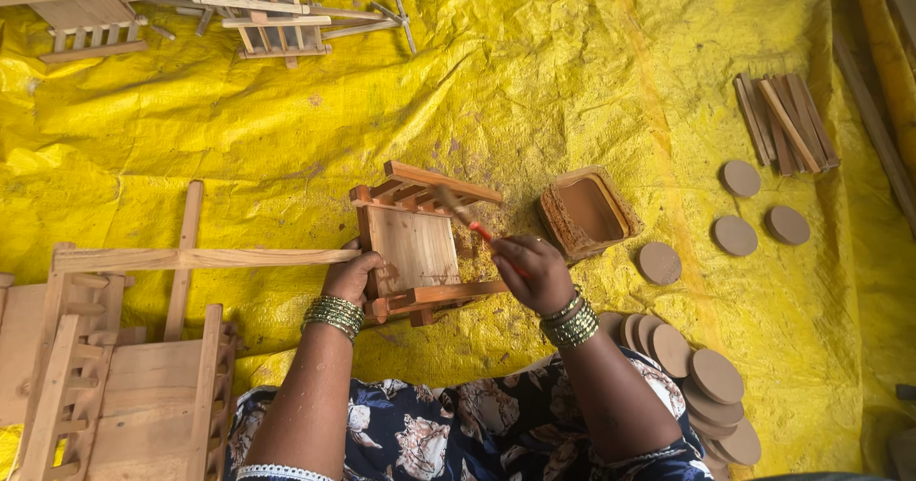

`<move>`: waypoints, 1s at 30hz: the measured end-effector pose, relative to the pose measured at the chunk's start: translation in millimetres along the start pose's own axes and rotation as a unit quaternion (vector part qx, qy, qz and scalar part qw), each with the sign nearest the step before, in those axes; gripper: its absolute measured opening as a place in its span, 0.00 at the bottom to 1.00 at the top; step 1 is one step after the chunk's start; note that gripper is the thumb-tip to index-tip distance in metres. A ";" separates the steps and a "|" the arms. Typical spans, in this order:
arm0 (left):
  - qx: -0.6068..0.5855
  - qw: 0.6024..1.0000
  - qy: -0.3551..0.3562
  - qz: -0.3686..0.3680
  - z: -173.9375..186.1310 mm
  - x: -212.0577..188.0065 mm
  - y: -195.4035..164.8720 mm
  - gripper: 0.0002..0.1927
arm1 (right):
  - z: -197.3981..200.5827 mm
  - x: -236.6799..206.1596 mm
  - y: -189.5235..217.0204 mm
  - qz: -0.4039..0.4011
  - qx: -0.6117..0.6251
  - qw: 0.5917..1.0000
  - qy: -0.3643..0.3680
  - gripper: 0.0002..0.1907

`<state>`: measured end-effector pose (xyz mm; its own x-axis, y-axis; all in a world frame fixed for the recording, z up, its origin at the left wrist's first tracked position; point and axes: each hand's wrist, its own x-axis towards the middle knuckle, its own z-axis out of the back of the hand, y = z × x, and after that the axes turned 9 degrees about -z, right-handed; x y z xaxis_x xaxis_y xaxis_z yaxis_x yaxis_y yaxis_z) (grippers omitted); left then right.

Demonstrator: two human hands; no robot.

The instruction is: The person sits on a tarp on the ground and applies a reddish-brown stain with a brush to small wooden chair frames, holding each frame steady with one hand while brushing its rails and slats, dipping the brush into a small container of stain between strokes. Several finished and unfinished chair frames and wooden parts lie around the work area.

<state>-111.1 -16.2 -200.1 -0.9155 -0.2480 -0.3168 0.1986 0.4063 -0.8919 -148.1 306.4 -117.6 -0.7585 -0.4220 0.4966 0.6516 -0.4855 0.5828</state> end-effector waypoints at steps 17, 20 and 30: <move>0.012 0.999 0.018 -0.029 -2.0 1.9 5.3 0.20 | 13.7 4.3 6.7 -0.056 0.050 0.996 0.051 0.12; 0.011 0.998 0.033 -0.048 -6.1 0.9 8.2 0.21 | 17.2 6.6 28.9 0.006 0.078 0.997 0.004 0.12; -0.003 0.999 0.024 -0.024 -9.0 1.2 4.7 0.22 | 16.4 6.5 -18.8 -0.069 -0.008 0.996 -0.054 0.09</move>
<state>-114.4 -6.7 -201.7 -0.9394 -0.2256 -0.2582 0.1521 0.4006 -0.9035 -165.4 325.4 -114.8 -0.8364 -0.2651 0.4797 0.5403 -0.5461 0.6402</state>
